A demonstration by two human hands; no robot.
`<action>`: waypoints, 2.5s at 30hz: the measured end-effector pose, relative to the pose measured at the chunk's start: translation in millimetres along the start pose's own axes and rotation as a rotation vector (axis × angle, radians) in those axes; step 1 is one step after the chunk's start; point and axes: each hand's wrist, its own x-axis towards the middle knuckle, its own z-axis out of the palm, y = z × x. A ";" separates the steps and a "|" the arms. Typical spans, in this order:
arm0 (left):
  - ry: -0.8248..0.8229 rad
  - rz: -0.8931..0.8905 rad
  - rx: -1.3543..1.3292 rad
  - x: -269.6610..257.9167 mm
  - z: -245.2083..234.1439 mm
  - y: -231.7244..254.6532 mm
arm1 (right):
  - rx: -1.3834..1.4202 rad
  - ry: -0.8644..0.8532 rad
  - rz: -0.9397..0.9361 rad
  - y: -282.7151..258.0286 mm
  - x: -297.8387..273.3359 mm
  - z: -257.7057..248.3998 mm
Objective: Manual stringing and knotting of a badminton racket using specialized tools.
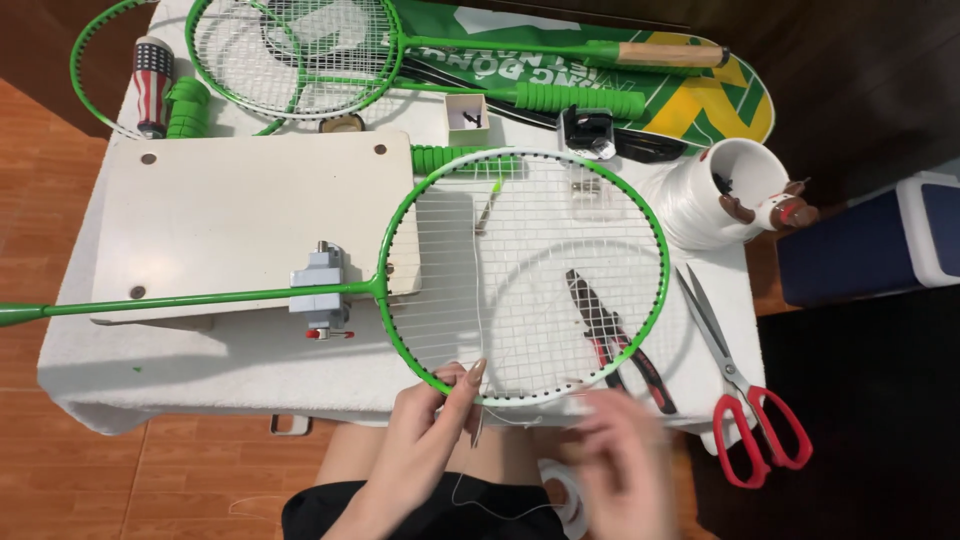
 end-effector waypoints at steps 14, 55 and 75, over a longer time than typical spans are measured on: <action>0.017 -0.016 -0.126 -12.6 -3.8 -14.9 | 1.206 -0.145 0.394 7.5 -40.0 68.1; 0.075 1.006 0.940 -9.8 -6.9 13.7 | 0.932 0.327 0.364 -6.6 -39.1 62.5; 0.088 0.983 0.862 -13.1 -7.6 16.1 | -0.220 0.308 -0.547 -23.3 8.9 46.5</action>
